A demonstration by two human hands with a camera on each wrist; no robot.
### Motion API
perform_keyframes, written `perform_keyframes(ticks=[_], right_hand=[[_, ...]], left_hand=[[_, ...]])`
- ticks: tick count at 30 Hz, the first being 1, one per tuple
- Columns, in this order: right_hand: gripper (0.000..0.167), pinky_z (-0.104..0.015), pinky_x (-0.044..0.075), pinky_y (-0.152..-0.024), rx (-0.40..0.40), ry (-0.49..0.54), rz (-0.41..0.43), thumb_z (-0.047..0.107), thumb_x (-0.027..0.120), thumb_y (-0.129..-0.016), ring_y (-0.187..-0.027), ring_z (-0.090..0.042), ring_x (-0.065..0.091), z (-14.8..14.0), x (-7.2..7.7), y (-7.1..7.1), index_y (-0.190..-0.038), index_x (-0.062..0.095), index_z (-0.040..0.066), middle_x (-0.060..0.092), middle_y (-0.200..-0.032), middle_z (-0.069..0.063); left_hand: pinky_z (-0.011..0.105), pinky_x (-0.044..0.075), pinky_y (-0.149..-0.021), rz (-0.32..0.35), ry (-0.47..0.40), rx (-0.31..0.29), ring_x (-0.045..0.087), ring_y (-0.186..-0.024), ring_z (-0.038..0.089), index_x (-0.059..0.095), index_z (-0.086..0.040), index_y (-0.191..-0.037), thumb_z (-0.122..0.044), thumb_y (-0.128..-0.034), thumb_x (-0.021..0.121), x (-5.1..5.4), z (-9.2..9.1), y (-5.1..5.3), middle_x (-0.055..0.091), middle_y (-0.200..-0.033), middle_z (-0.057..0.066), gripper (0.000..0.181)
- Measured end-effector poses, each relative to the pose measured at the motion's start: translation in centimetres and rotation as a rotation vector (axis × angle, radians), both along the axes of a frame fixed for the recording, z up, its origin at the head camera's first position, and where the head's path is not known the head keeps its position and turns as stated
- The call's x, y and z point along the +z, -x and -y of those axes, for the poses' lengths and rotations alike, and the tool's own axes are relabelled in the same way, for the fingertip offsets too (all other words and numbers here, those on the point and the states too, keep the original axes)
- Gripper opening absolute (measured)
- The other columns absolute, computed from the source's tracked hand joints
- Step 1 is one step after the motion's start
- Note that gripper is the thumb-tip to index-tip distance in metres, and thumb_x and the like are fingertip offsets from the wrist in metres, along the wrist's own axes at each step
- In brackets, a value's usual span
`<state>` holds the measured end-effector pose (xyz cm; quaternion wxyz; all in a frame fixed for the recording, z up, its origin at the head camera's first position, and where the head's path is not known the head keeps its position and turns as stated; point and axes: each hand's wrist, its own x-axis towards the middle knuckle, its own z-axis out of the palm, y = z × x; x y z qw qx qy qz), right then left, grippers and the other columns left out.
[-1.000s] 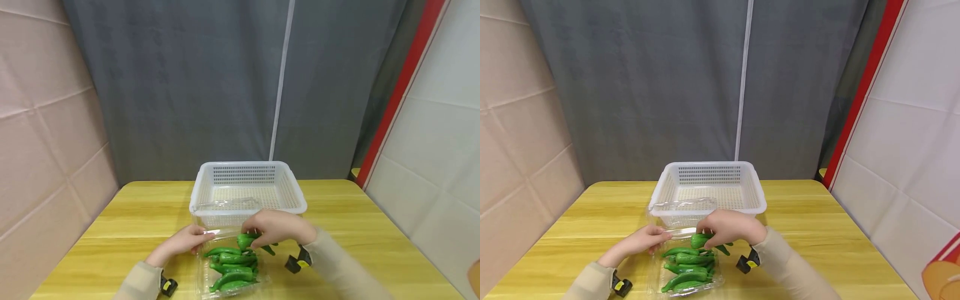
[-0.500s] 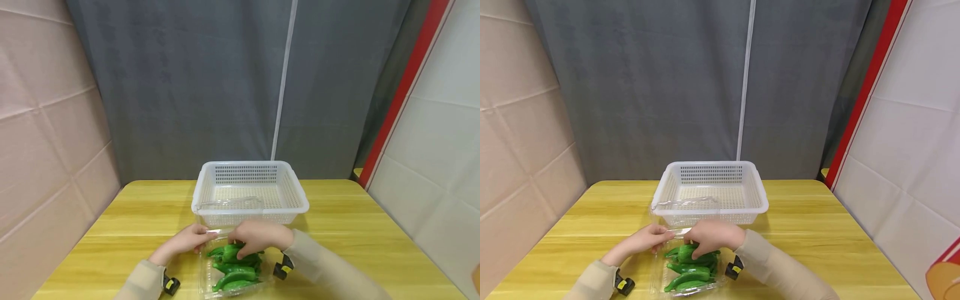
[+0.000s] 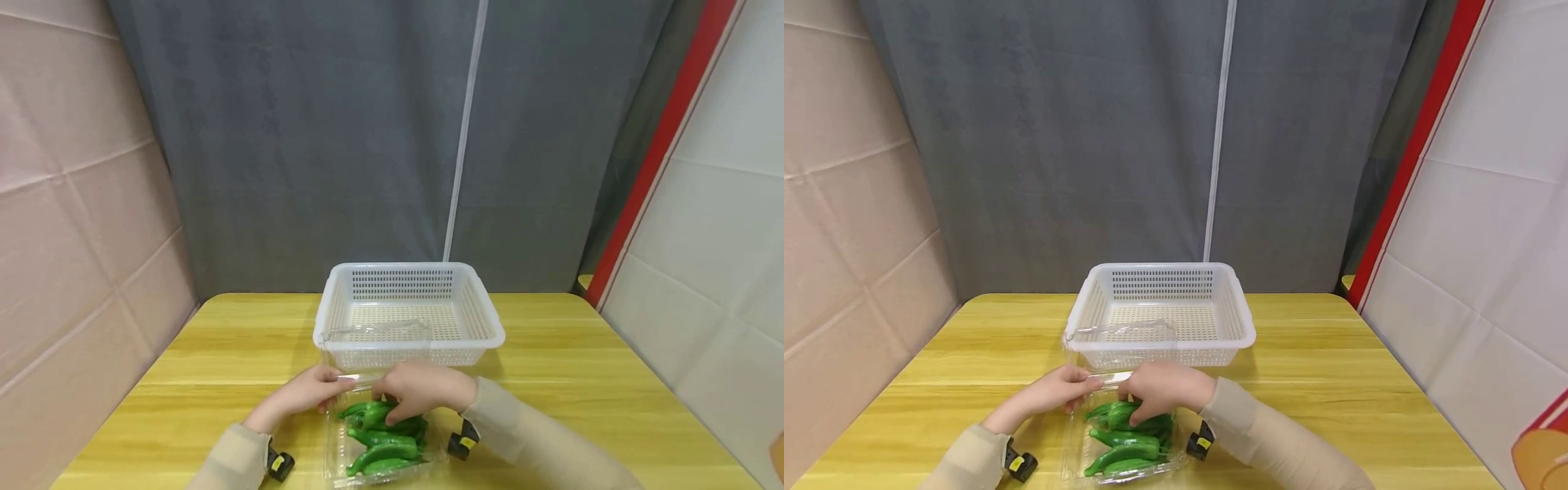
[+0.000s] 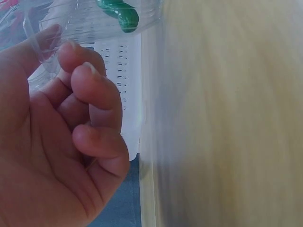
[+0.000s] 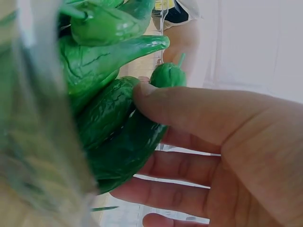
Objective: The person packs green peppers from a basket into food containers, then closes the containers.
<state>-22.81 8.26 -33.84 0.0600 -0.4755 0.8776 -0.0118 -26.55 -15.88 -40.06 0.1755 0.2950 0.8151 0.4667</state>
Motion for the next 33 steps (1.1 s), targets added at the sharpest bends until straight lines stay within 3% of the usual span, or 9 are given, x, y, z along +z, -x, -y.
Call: perform_keyframes(ticks=[12, 20, 24, 29, 33], right_hand=[[0.025, -0.015, 0.042, -0.059, -0.07, 0.049, 0.035, 0.023, 0.077, -0.081, -0.065, 0.002, 0.051, -2.5, 0.5, -0.1, -0.104, 0.069, 0.015, 0.058, -0.077, 0.013], [0.016, -0.02, 0.048, -0.074, -0.073, 0.33, 0.02, 0.018, 0.071, -0.087, -0.08, -0.005, 0.057, -7.1, 0.5, -1.7, -0.102, 0.068, 0.012, 0.062, -0.089, 0.008], [0.005, -0.025, 0.051, -0.069, -0.101, 0.472, 0.003, 0.014, 0.071, -0.088, -0.075, -0.002, 0.056, -9.7, -0.3, -2.3, -0.089, 0.067, 0.016, 0.061, -0.083, 0.011], [0.016, -0.021, 0.045, -0.055, -0.217, 0.483, 0.148, 0.027, 0.071, -0.09, -0.06, 0.002, 0.048, -12.0, -1.9, -2.4, -0.077, 0.065, 0.021, 0.055, -0.069, 0.017], [0.018, -0.022, 0.047, -0.054, -0.282, 0.504, 0.372, 0.032, 0.066, -0.093, -0.059, -0.003, 0.054, -12.7, -3.5, -2.2, -0.083, 0.069, 0.017, 0.063, -0.07, 0.008]], left_hand=[[0.022, 0.038, -0.047, -0.076, 0.041, -0.017, 0.043, -0.045, 0.01, 0.051, -0.008, -0.066, -0.035, -0.0984, 0.057, 0.5, -0.9, 0.6, 0.046, -0.051, -0.004, 0.043], [0.025, 0.041, -0.047, -0.099, 0.029, -0.043, 0.043, -0.044, 0.013, 0.049, -0.006, -0.062, -0.031, -0.0983, 0.058, 0.6, -1.8, 0.2, 0.046, -0.05, -0.001, 0.044], [0.023, 0.038, -0.045, -0.098, 0.037, -0.051, 0.041, -0.042, 0.012, 0.05, -0.006, -0.063, -0.031, -0.0984, 0.058, 0.5, -2.0, 0.2, 0.045, -0.049, -0.002, 0.044], [0.022, 0.034, -0.04, -0.101, 0.027, -0.088, 0.038, -0.038, 0.011, 0.052, 0.001, -0.065, -0.032, -0.099, 0.056, 0.4, -2.1, 0.7, 0.043, -0.046, -0.002, 0.047], [0.023, 0.033, -0.039, -0.09, 0.041, -0.085, 0.038, -0.035, 0.009, 0.055, 0.003, -0.069, -0.034, -0.0992, 0.056, 0.5, -2.6, 0.9, 0.045, -0.047, -0.001, 0.047]])
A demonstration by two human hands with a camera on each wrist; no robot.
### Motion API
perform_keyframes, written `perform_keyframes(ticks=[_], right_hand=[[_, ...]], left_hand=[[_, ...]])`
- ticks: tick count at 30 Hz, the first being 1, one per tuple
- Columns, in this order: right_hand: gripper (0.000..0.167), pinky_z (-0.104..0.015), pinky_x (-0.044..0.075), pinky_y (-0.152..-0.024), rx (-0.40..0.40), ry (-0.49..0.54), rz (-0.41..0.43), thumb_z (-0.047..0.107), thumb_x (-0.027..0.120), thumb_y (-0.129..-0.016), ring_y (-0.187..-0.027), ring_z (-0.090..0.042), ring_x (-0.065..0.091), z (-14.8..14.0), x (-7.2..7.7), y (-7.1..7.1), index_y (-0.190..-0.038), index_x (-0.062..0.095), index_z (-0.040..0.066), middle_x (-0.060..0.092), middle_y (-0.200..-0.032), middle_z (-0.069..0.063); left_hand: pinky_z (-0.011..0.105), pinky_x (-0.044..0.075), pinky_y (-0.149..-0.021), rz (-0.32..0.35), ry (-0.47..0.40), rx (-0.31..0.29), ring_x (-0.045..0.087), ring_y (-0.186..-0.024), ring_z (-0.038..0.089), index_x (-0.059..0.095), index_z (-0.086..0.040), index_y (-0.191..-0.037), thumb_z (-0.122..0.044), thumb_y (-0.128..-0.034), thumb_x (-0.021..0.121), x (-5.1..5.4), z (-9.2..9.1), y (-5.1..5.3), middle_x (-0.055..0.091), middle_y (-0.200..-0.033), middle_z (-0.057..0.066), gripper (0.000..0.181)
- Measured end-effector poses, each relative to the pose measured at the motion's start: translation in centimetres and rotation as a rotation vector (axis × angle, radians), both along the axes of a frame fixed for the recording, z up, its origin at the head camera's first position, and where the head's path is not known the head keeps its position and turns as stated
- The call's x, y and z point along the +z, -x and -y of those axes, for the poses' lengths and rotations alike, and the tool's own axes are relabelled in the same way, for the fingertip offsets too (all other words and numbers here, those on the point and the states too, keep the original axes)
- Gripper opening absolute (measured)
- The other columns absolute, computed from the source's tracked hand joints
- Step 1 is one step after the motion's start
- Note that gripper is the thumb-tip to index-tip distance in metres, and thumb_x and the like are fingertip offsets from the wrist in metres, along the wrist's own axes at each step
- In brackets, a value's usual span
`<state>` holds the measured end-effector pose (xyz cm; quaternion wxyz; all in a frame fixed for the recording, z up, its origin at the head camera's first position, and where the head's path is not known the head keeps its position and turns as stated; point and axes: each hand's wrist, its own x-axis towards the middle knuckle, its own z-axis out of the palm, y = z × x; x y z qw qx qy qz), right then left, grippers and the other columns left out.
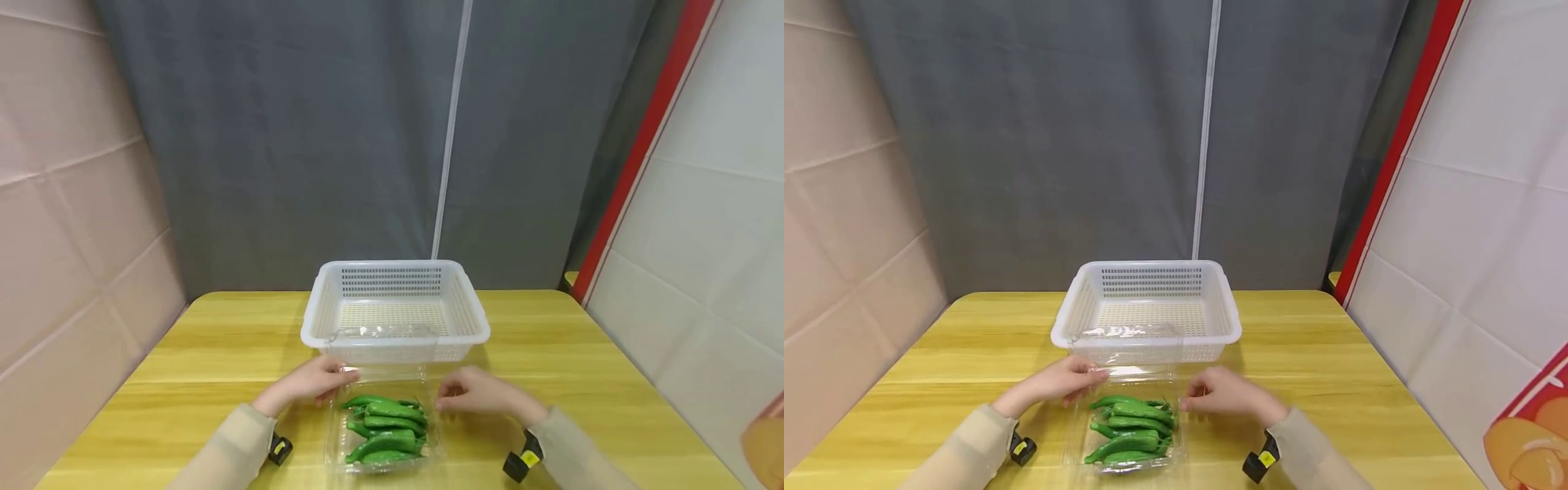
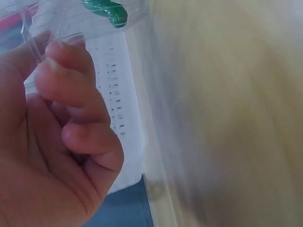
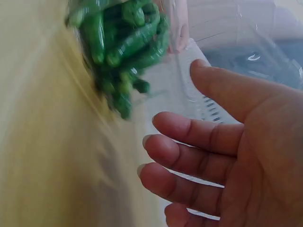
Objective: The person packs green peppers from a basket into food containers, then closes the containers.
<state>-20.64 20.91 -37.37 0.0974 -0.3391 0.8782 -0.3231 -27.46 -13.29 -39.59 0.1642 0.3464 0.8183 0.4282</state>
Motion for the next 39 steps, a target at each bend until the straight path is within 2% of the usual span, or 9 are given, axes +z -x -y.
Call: perform_keyframes(ticks=[7, 11, 14, 19, 22, 25, 29, 33, 39], right_hand=[[0.022, -0.021, 0.042, -0.047, -0.073, 0.208, 0.308, 0.023, 0.064, -0.094, -0.05, -0.01, 0.056, -0.2, -2.2, 0.5, -0.089, 0.069, 0.002, 0.062, -0.066, -0.003], [0.026, -0.019, 0.04, -0.042, -0.097, 0.327, 0.435, 0.018, 0.062, -0.095, -0.046, -0.008, 0.056, -0.3, -3.0, 0.7, -0.092, 0.064, -0.008, 0.062, -0.067, -0.002], [0.029, -0.017, 0.039, -0.041, -0.104, 0.406, 0.511, 0.016, 0.061, -0.095, -0.045, -0.006, 0.055, -0.4, -3.4, 0.8, -0.095, 0.06, -0.013, 0.062, -0.067, -0.003], [0.029, -0.017, 0.041, -0.04, -0.142, 0.521, 0.615, 0.016, 0.062, -0.094, -0.045, -0.006, 0.055, -0.4, -3.9, 0.8, -0.095, 0.057, -0.013, 0.061, -0.066, -0.003], [0.025, -0.019, 0.045, -0.041, -0.15, 0.55, 0.639, 0.015, 0.061, -0.094, -0.046, -0.006, 0.057, -0.5, -4.1, 0.8, -0.093, 0.056, -0.01, 0.06, -0.067, -0.004], [0.019, -0.021, 0.049, -0.044, -0.148, 0.578, 0.659, 0.013, 0.059, -0.095, -0.047, -0.007, 0.059, -0.7, -4.3, 0.9, -0.092, 0.055, -0.006, 0.06, -0.069, -0.004], [0.014, -0.023, 0.05, -0.046, -0.136, 0.616, 0.696, 0.012, 0.056, -0.097, -0.049, -0.008, 0.061, -1.0, -4.3, 1.1, -0.091, 0.054, -0.001, 0.059, -0.07, -0.003], [0.013, -0.023, 0.051, -0.047, -0.126, 0.627, 0.716, 0.012, 0.055, -0.098, -0.05, -0.007, 0.061, -1.1, -4.4, 1.1, -0.09, 0.053, 0.001, 0.059, -0.07, -0.003], [0.012, -0.023, 0.052, -0.048, -0.105, 0.648, 0.749, 0.014, 0.056, -0.098, -0.051, -0.007, 0.062, -1.1, -4.3, 0.8, -0.092, 0.057, 0.004, 0.06, -0.071, -0.002]], left_hand=[[0.021, 0.032, -0.036, -0.063, 0.057, 0.068, 0.037, -0.036, 0.008, 0.059, -0.001, -0.072, -0.041, -0.097, 0.057, 0.4, -1.2, 0.3, 0.049, -0.049, 0.001, 0.047], [0.022, 0.032, -0.037, -0.095, 0.125, 0.142, 0.037, -0.037, 0.008, 0.057, -0.01, -0.07, -0.049, -0.0937, 0.059, 0.5, -1.4, 0.5, 0.053, -0.05, 0.001, 0.046], [0.023, 0.032, -0.037, -0.098, 0.147, 0.162, 0.038, -0.037, 0.009, 0.057, -0.012, -0.068, -0.051, -0.0924, 0.06, 0.6, -1.4, 0.5, 0.054, -0.051, 0.001, 0.046], [0.029, 0.04, -0.039, -0.107, 0.106, 0.113, 0.041, -0.039, 0.01, 0.062, -0.007, -0.075, -0.045, -0.0948, 0.059, 0.6, -1.1, 0.6, 0.056, -0.055, 0.006, 0.043], [0.034, 0.047, -0.043, -0.108, 0.052, 0.061, 0.047, -0.043, 0.012, 0.066, -0.004, -0.093, -0.035, -0.0969, 0.06, 0.5, -0.7, 0.5, 0.059, -0.062, 0.007, 0.031], [0.034, 0.049, -0.045, -0.079, -0.01, 0.023, 0.053, -0.047, 0.016, 0.062, -0.002, -0.116, -0.024, -0.0974, 0.06, 0.4, -0.2, 0.4, 0.062, -0.069, 0.007, 0.029], [0.028, 0.045, -0.045, -0.009, -0.075, -0.001, 0.061, -0.055, 0.025, 0.046, -0.007, -0.14, -0.02, -0.0982, 0.058, 0.5, 0.5, 0.0, 0.067, -0.082, 0.009, 0.046], [0.029, 0.048, -0.049, 0.056, -0.095, -0.003, 0.065, -0.067, 0.028, 0.035, -0.01, -0.149, -0.019, -0.1001, 0.053, 0.5, 1.3, -0.7, 0.067, -0.095, 0.01, 0.053], [0.03, 0.052, -0.056, 0.181, -0.136, -0.062, 0.064, -0.081, 0.031, 0.039, -0.016, -0.148, -0.023, -0.1053, 0.036, 0.3, 2.0, -1.1, 0.059, -0.105, 0.014, 0.044]])
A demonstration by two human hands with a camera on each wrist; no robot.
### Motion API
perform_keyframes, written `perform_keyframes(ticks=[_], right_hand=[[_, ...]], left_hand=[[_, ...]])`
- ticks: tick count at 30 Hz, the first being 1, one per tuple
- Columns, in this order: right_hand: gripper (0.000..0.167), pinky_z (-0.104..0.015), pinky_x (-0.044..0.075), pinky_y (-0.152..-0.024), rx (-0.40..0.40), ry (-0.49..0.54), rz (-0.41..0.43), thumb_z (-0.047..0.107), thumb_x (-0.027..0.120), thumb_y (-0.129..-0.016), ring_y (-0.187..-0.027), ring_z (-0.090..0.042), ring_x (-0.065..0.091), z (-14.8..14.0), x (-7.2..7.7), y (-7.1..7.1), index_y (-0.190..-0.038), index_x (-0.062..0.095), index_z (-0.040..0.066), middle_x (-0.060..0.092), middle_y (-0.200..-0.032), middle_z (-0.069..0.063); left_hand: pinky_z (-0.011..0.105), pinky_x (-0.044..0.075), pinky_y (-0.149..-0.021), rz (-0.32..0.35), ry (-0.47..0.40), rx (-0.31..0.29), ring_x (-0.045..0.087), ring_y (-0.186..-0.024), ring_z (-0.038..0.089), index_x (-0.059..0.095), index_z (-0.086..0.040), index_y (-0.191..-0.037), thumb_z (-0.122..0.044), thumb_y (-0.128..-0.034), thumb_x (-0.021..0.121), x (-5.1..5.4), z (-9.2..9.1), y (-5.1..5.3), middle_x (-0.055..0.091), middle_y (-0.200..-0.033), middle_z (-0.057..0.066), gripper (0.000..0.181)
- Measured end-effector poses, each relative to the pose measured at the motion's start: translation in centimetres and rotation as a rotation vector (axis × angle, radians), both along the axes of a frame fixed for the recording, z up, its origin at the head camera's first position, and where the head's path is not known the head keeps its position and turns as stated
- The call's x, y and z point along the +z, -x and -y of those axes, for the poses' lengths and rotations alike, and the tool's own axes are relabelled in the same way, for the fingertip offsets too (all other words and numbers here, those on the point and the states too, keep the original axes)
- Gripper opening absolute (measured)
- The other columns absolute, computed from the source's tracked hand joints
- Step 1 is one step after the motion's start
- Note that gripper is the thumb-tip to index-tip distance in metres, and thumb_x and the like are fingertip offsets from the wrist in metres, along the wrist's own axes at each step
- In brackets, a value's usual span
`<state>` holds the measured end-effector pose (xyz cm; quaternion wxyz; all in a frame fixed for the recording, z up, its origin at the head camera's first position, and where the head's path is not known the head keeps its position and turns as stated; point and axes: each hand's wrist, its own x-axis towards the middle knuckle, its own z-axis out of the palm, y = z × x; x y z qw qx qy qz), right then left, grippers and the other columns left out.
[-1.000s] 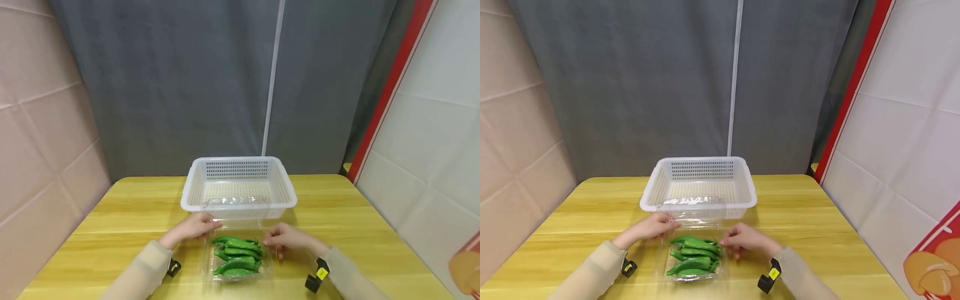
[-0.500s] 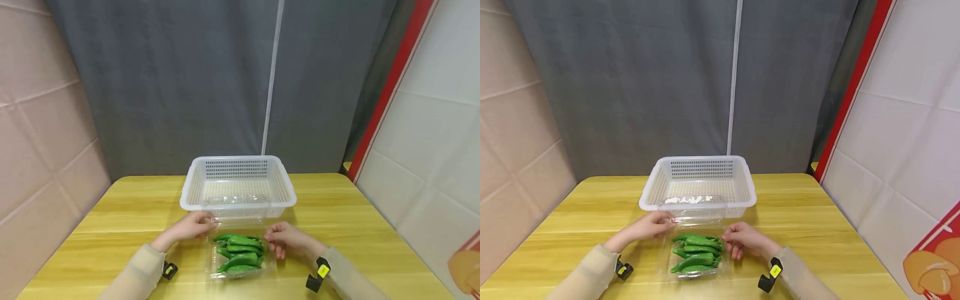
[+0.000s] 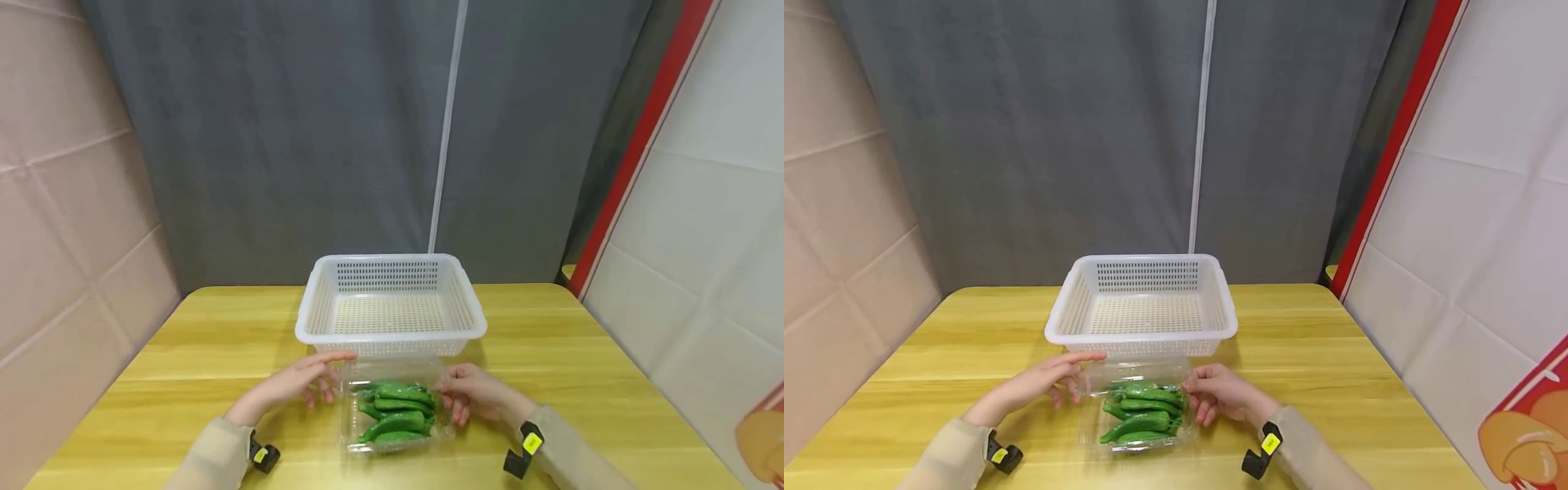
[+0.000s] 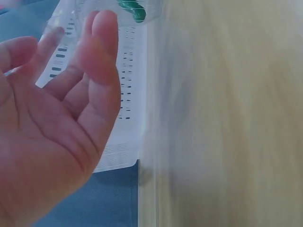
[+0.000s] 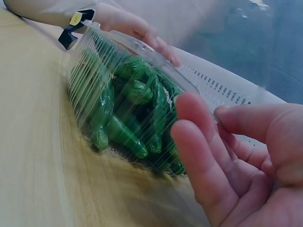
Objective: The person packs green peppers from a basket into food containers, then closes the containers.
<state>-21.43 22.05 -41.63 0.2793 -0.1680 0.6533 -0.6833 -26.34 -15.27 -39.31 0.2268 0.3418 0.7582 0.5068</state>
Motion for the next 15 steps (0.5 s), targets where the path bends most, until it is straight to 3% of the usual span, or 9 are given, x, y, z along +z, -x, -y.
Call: perform_keyframes(ticks=[4, 11, 15], right_hand=[[0.014, -0.023, 0.052, -0.05, 0.024, 0.031, 0.013, 0.017, 0.056, -0.098, -0.052, -0.007, 0.063, 0.1, 0.2, 0.0, -0.096, 0.058, 0.004, 0.062, -0.074, -0.003], [0.018, -0.023, 0.052, -0.05, 0.021, 0.01, 0.046, 0.019, 0.048, -0.101, -0.057, -0.009, 0.064, -0.3, 0.3, -0.1, -0.096, 0.059, 0.004, 0.063, -0.078, -0.003], [0.023, -0.024, 0.052, -0.05, 0.037, 0.01, 0.065, 0.019, 0.043, -0.101, -0.06, -0.011, 0.065, -0.7, 0.4, -0.2, -0.094, 0.06, 0.006, 0.063, -0.081, -0.003]], left_hand=[[0.029, 0.052, -0.055, 0.027, -0.024, 0.005, 0.064, -0.083, 0.034, 0.043, -0.016, -0.146, -0.034, -0.1068, 0.034, 0.0, 0.2, -0.1, 0.058, -0.105, 0.015, 0.044], [0.035, 0.052, -0.053, -0.077, 0.041, 0.049, 0.063, -0.079, 0.032, 0.048, -0.022, -0.142, -0.027, -0.1003, 0.055, 0.2, -0.1, -0.7, 0.063, -0.105, 0.012, 0.042], [0.036, 0.052, -0.053, -0.099, 0.04, 0.061, 0.063, -0.078, 0.032, 0.049, -0.022, -0.141, -0.026, -0.1014, 0.053, 0.3, -0.4, -1.1, 0.063, -0.106, 0.011, 0.04]])
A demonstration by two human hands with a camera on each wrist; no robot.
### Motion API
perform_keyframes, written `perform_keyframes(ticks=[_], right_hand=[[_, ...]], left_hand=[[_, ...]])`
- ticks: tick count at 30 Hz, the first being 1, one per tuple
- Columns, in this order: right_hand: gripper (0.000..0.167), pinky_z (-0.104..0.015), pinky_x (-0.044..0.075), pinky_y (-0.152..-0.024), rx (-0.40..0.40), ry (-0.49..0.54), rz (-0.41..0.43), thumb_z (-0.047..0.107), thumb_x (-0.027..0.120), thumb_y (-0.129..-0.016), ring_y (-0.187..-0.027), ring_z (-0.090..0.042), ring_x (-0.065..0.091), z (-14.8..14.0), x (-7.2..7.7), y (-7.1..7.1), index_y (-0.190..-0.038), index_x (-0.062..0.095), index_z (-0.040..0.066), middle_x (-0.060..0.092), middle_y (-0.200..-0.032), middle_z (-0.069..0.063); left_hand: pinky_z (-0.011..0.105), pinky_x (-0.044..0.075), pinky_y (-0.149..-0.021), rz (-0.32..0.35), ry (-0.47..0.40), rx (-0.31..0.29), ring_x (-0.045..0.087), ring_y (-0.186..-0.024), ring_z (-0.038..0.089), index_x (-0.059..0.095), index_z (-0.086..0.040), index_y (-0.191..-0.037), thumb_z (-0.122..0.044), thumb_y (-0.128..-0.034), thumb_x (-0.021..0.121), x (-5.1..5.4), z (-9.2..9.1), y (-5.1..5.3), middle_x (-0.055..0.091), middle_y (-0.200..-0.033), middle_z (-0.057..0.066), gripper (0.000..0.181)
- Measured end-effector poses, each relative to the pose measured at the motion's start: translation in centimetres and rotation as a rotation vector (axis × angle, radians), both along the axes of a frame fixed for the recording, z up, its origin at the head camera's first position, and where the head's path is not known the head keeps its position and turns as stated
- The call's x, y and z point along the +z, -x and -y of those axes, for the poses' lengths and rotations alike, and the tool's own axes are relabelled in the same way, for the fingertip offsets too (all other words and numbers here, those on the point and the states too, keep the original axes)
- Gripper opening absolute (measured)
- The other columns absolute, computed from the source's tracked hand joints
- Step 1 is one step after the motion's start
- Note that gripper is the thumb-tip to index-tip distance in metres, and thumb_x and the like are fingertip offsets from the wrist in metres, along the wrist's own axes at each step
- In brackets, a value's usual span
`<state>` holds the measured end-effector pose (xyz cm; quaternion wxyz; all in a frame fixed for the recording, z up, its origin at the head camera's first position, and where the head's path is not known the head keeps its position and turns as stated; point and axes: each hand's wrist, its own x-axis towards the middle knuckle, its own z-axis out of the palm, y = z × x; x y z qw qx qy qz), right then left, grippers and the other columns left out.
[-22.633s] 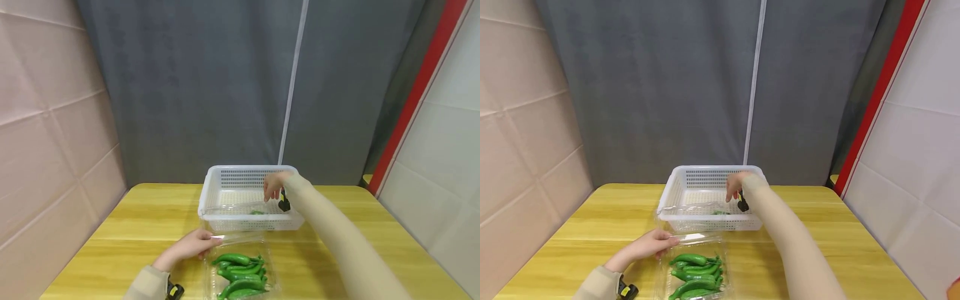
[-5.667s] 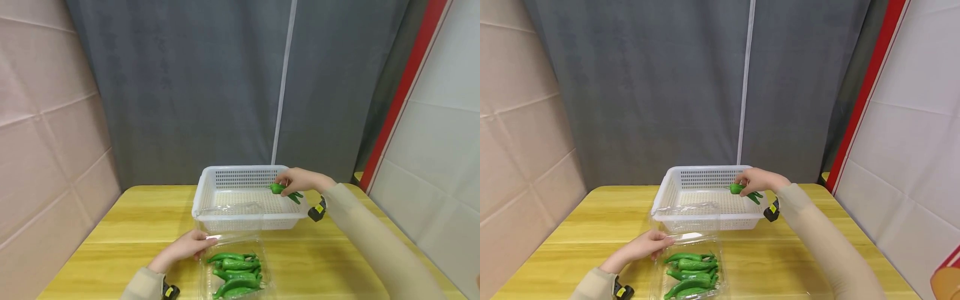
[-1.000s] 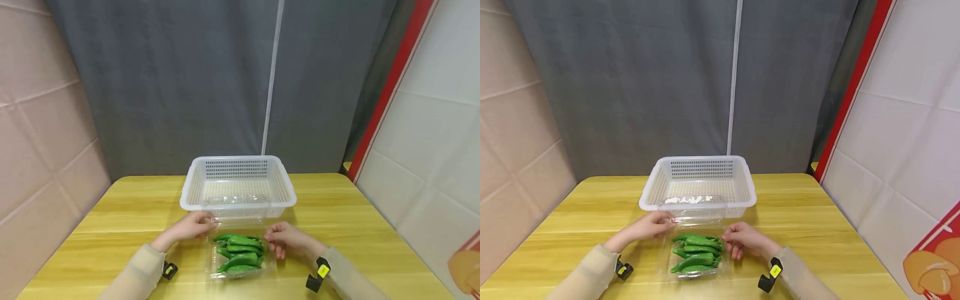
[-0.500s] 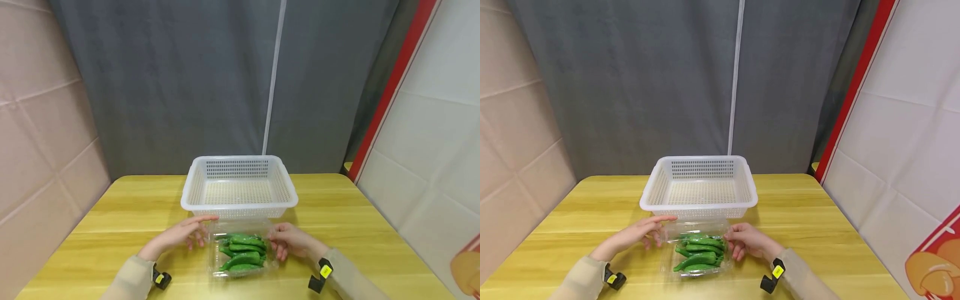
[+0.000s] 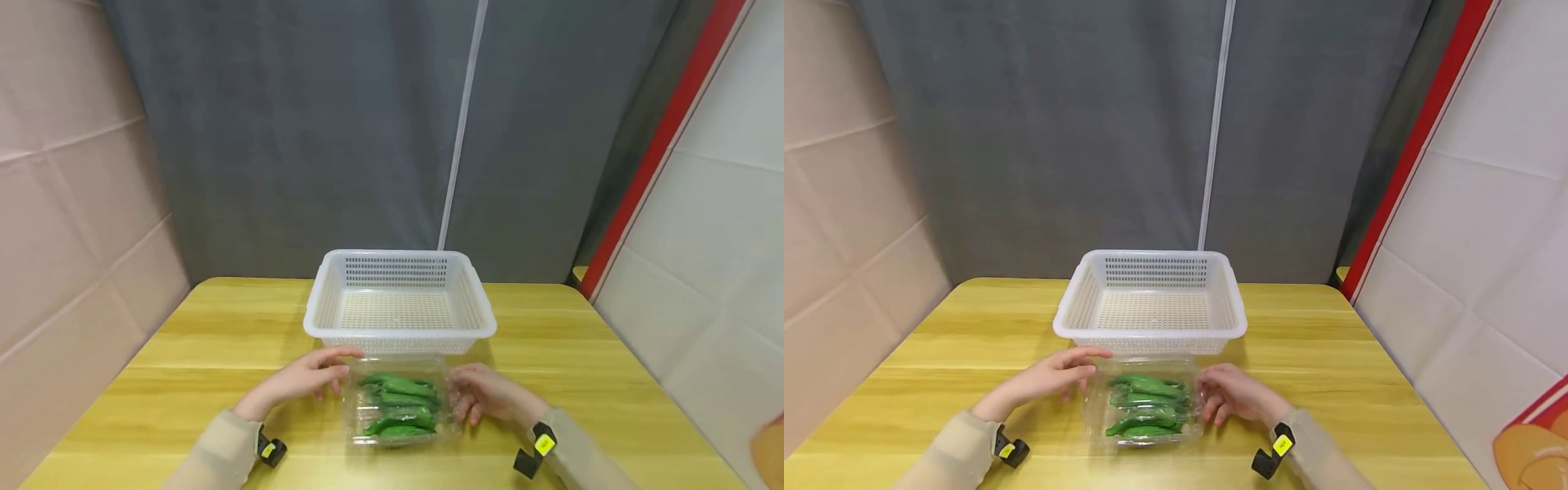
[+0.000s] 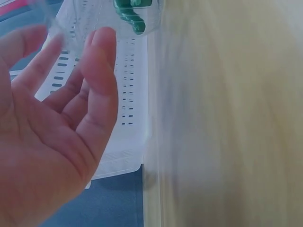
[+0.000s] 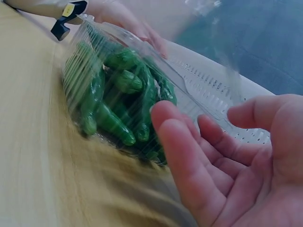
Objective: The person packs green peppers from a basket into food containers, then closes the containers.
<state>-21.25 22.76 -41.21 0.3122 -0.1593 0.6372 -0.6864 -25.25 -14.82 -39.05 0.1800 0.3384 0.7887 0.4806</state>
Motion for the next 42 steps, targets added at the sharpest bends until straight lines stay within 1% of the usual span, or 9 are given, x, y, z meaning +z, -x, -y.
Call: perform_keyframes(ticks=[6, 11, 15, 19, 22, 25, 28, 34, 42], right_hand=[[0.035, -0.026, 0.053, -0.052, 0.072, -0.008, 0.014, 0.03, 0.033, -0.103, -0.064, -0.014, 0.065, -0.6, 0.5, 0.0, -0.099, 0.059, 0.007, 0.063, -0.087, -0.006], [0.044, -0.026, 0.054, -0.053, 0.121, -0.008, 0.019, 0.036, 0.024, -0.105, -0.067, -0.015, 0.067, -1.0, 0.9, -0.1, -0.105, 0.056, 0.006, 0.062, -0.092, -0.006], [0.041, -0.026, 0.053, -0.052, 0.164, 0.011, -0.032, 0.03, 0.025, -0.106, -0.068, -0.015, 0.067, -1.2, 0.9, -0.1, -0.107, 0.058, 0.005, 0.065, -0.092, -0.004], [0.033, -0.027, 0.054, -0.052, 0.241, 0.015, -0.063, 0.021, 0.031, -0.106, -0.068, -0.015, 0.068, -1.6, 0.7, -0.1, -0.107, 0.06, 0.005, 0.067, -0.093, -0.006], [0.034, -0.026, 0.054, -0.051, 0.336, -0.031, -0.056, 0.023, 0.038, -0.105, -0.067, -0.015, 0.069, -1.6, 0.8, -0.3, -0.102, 0.061, -0.002, 0.069, -0.095, -0.011], [0.05, -0.025, 0.053, -0.051, 0.441, -0.084, -0.048, 0.03, 0.045, -0.104, -0.066, -0.015, 0.068, -1.5, 0.9, -0.5, -0.101, 0.056, -0.018, 0.069, -0.096, -0.017], [0.06, -0.023, 0.052, -0.05, 0.513, -0.104, -0.036, 0.032, 0.047, -0.103, -0.064, -0.013, 0.067, -1.1, 0.7, -0.9, -0.103, 0.051, -0.027, 0.07, -0.091, -0.014], [0.056, -0.016, 0.047, -0.047, 0.503, -0.034, 0.019, 0.019, 0.048, -0.101, -0.058, -0.006, 0.064, -0.5, -0.2, -1.6, -0.096, 0.041, -0.036, 0.071, -0.077, 0.0], [0.05, -0.013, 0.042, -0.045, 0.493, 0.021, 0.002, 0.009, 0.049, -0.094, -0.058, -0.001, 0.063, 0.0, -0.6, -1.5, -0.089, 0.033, -0.038, 0.07, -0.074, 0.007]], left_hand=[[0.039, 0.053, -0.053, -0.036, -0.001, 0.016, 0.063, -0.078, 0.034, 0.047, -0.017, -0.142, -0.027, -0.1044, 0.046, 0.4, -0.6, -0.3, 0.06, -0.102, 0.01, 0.039], [0.037, 0.053, -0.052, -0.05, 0.002, 0.038, 0.062, -0.076, 0.03, 0.049, -0.017, -0.14, -0.026, -0.1008, 0.054, 0.3, -0.9, -0.6, 0.061, -0.1, 0.011, 0.041], [0.035, 0.052, -0.051, -0.052, -0.008, 0.04, 0.062, -0.076, 0.028, 0.051, -0.017, -0.139, -0.024, -0.0969, 0.061, 0.3, -1.0, -0.8, 0.062, -0.103, 0.011, 0.043], [0.035, 0.052, -0.05, -0.064, -0.015, 0.039, 0.062, -0.077, 0.028, 0.052, -0.016, -0.138, -0.022, -0.0959, 0.062, 0.2, -1.1, -0.8, 0.063, -0.102, 0.01, 0.044], [0.035, 0.051, -0.051, -0.082, -0.014, 0.041, 0.063, -0.076, 0.029, 0.052, -0.017, -0.138, -0.021, -0.0954, 0.063, 0.1, -1.1, -0.7, 0.064, -0.102, 0.009, 0.044], [0.034, 0.051, -0.051, -0.103, -0.01, 0.046, 0.063, -0.076, 0.029, 0.053, -0.018, -0.137, -0.022, -0.0952, 0.063, -0.1, -1.1, -0.6, 0.064, -0.103, 0.008, 0.044], [0.033, 0.051, -0.051, -0.12, -0.009, 0.046, 0.063, -0.075, 0.031, 0.053, -0.017, -0.137, -0.023, -0.0951, 0.063, -0.2, -1.2, -0.6, 0.064, -0.101, 0.007, 0.043], [0.036, 0.052, -0.053, -0.146, -0.006, 0.041, 0.063, -0.074, 0.031, 0.054, -0.014, -0.136, -0.023, -0.0951, 0.063, -0.3, -1.3, -0.6, 0.064, -0.097, 0.005, 0.043], [0.035, 0.051, -0.054, -0.147, -0.007, 0.05, 0.063, -0.074, 0.031, 0.054, -0.015, -0.136, -0.023, -0.0948, 0.064, -0.2, -1.3, -0.7, 0.064, -0.095, 0.005, 0.043]])
